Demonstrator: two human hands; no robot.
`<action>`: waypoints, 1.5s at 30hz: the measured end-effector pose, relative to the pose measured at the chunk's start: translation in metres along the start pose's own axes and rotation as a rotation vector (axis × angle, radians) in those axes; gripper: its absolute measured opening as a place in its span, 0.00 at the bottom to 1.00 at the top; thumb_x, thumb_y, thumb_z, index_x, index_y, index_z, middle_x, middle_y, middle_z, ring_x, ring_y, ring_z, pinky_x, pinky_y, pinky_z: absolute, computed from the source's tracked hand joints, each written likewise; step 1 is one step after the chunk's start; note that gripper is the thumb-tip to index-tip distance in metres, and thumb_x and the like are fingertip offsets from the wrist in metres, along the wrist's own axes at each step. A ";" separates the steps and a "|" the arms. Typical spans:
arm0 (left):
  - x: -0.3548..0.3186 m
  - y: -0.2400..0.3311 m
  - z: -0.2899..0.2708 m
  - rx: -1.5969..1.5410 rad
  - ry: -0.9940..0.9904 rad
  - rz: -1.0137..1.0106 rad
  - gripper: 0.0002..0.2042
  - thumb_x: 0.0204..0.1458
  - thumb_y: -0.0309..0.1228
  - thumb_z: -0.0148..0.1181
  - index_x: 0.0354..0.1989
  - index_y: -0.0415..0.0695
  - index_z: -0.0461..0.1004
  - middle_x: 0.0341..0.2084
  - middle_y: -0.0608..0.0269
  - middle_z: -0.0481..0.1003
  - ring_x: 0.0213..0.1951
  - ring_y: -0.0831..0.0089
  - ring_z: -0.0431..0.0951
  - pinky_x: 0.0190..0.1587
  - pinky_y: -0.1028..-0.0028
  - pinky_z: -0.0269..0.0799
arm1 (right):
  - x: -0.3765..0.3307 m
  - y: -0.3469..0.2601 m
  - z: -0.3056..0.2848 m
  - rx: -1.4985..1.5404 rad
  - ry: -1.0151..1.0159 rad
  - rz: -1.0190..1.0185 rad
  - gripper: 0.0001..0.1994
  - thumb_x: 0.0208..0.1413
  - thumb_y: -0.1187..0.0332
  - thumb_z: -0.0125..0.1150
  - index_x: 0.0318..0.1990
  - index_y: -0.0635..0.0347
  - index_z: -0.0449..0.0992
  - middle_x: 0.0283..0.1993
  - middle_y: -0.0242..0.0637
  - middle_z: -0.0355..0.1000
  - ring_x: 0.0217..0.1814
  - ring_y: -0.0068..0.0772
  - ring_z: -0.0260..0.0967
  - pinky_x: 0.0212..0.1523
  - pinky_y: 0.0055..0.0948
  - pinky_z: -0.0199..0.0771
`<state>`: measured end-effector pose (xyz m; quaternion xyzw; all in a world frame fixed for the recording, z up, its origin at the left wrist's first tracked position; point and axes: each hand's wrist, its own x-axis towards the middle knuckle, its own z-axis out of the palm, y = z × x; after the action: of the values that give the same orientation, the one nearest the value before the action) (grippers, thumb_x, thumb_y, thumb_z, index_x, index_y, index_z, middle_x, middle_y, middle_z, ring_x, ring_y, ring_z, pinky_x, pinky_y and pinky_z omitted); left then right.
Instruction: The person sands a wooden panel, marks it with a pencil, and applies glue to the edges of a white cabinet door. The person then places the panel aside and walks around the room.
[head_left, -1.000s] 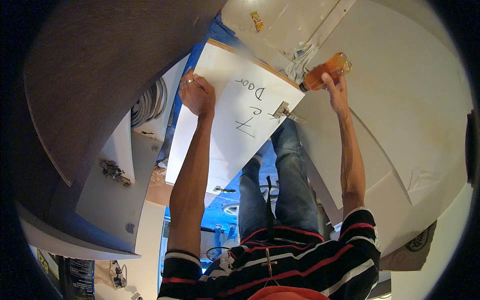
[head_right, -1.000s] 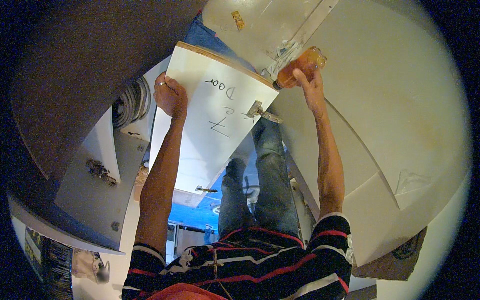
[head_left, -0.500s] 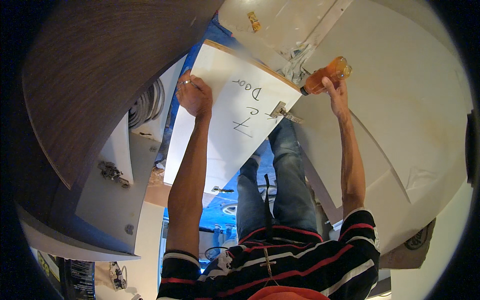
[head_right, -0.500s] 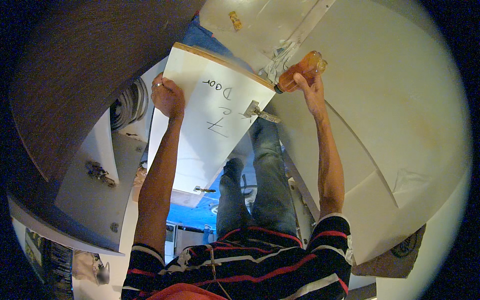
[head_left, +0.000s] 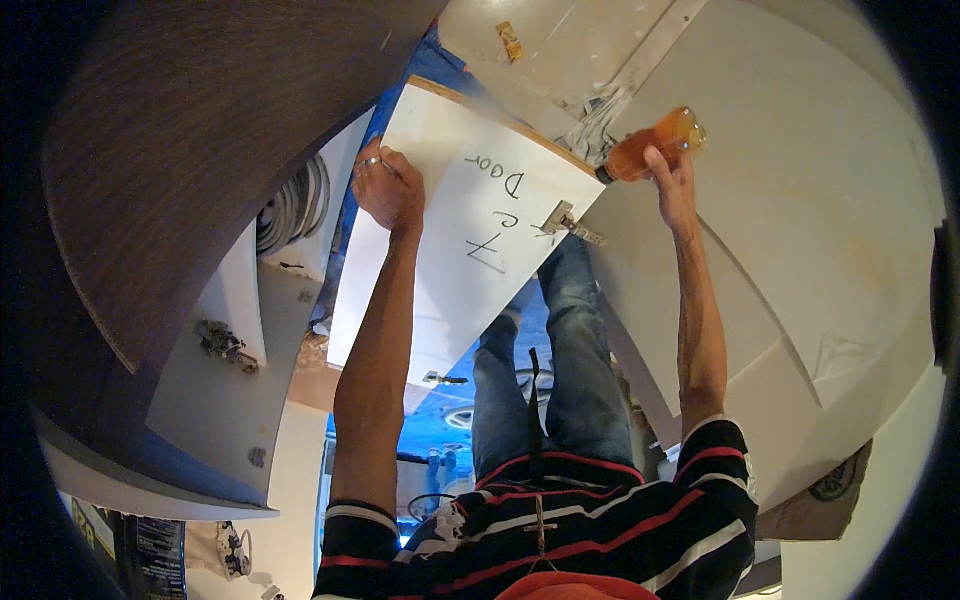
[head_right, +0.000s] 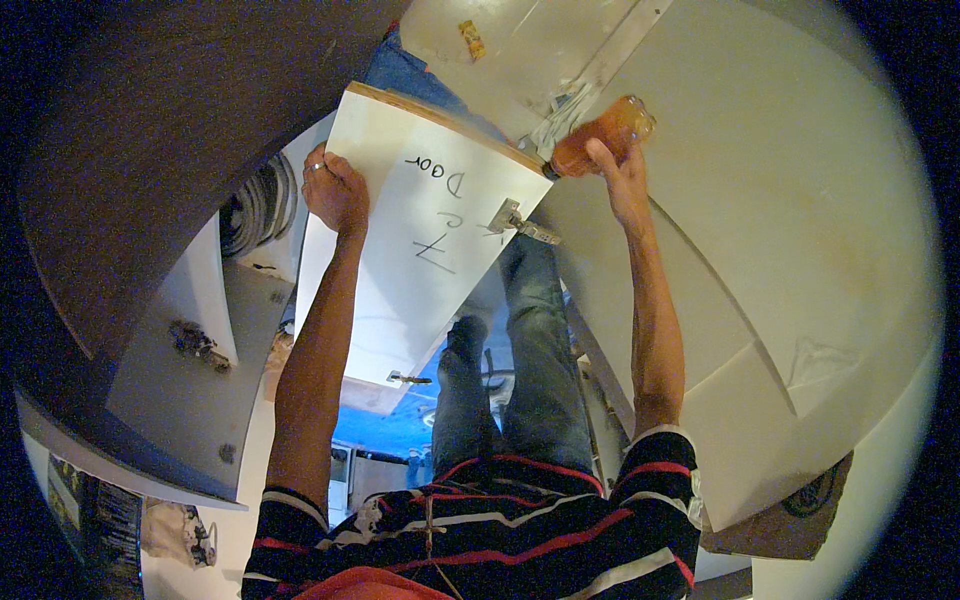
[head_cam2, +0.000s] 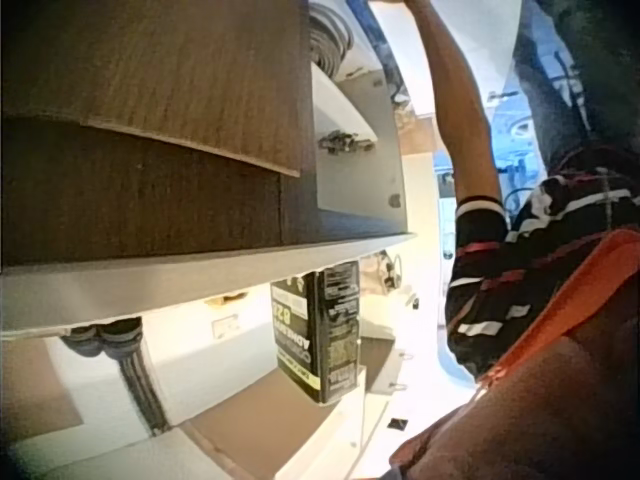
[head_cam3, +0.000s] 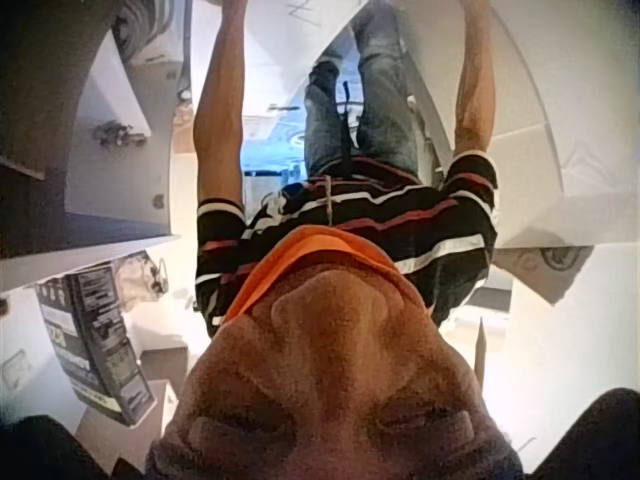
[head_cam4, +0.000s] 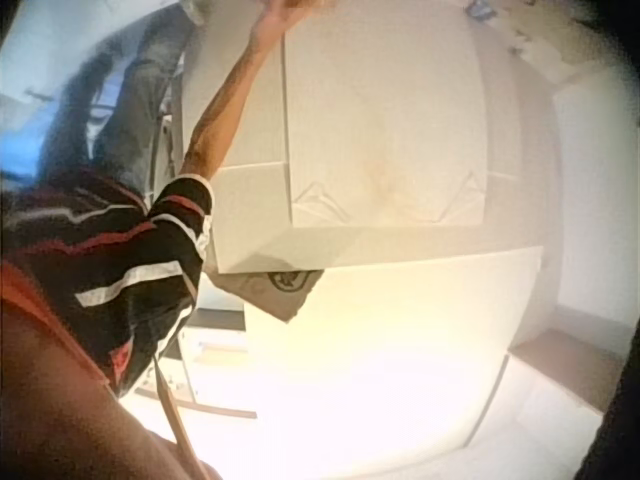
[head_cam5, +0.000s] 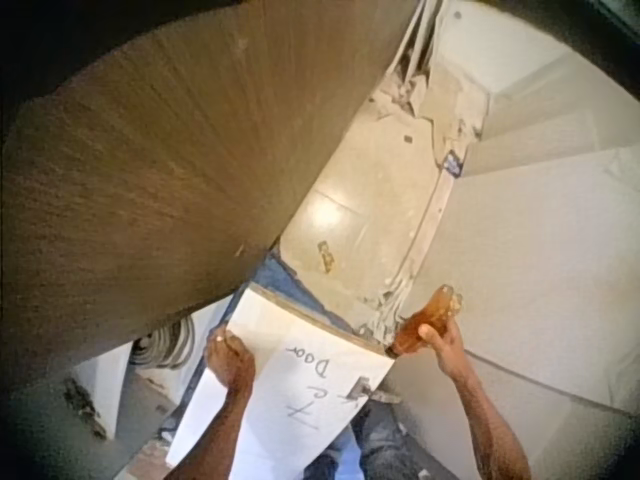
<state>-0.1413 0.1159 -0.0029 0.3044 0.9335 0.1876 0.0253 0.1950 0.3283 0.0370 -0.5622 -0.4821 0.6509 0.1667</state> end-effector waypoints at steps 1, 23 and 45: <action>0.000 0.000 0.000 -0.002 0.001 0.006 0.15 0.62 0.35 0.44 0.48 0.42 0.74 0.42 0.51 0.78 0.44 0.49 0.78 0.46 0.52 0.70 | 0.002 0.000 0.006 -0.003 -0.001 -0.016 0.31 0.58 0.57 0.70 0.63 0.63 0.65 0.59 0.41 0.72 0.60 0.35 0.70 0.64 0.38 0.68; 0.000 0.004 0.000 -0.008 0.024 -0.012 0.14 0.62 0.35 0.44 0.46 0.42 0.75 0.40 0.51 0.79 0.42 0.48 0.78 0.45 0.51 0.71 | -0.016 -0.009 -0.016 -0.099 -0.030 0.025 0.30 0.60 0.60 0.68 0.64 0.63 0.63 0.59 0.40 0.71 0.62 0.36 0.68 0.66 0.38 0.65; 0.001 0.003 -0.004 0.025 -0.059 -0.060 0.14 0.62 0.34 0.46 0.48 0.41 0.76 0.43 0.51 0.79 0.45 0.52 0.79 0.48 0.54 0.72 | -0.014 -0.012 -0.001 -0.030 -0.034 0.005 0.32 0.58 0.59 0.70 0.65 0.63 0.63 0.59 0.42 0.71 0.61 0.36 0.69 0.63 0.39 0.69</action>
<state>-0.1406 0.1176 0.0018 0.2819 0.9434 0.1662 0.0546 0.1963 0.3237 0.0555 -0.5545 -0.4932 0.6536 0.1485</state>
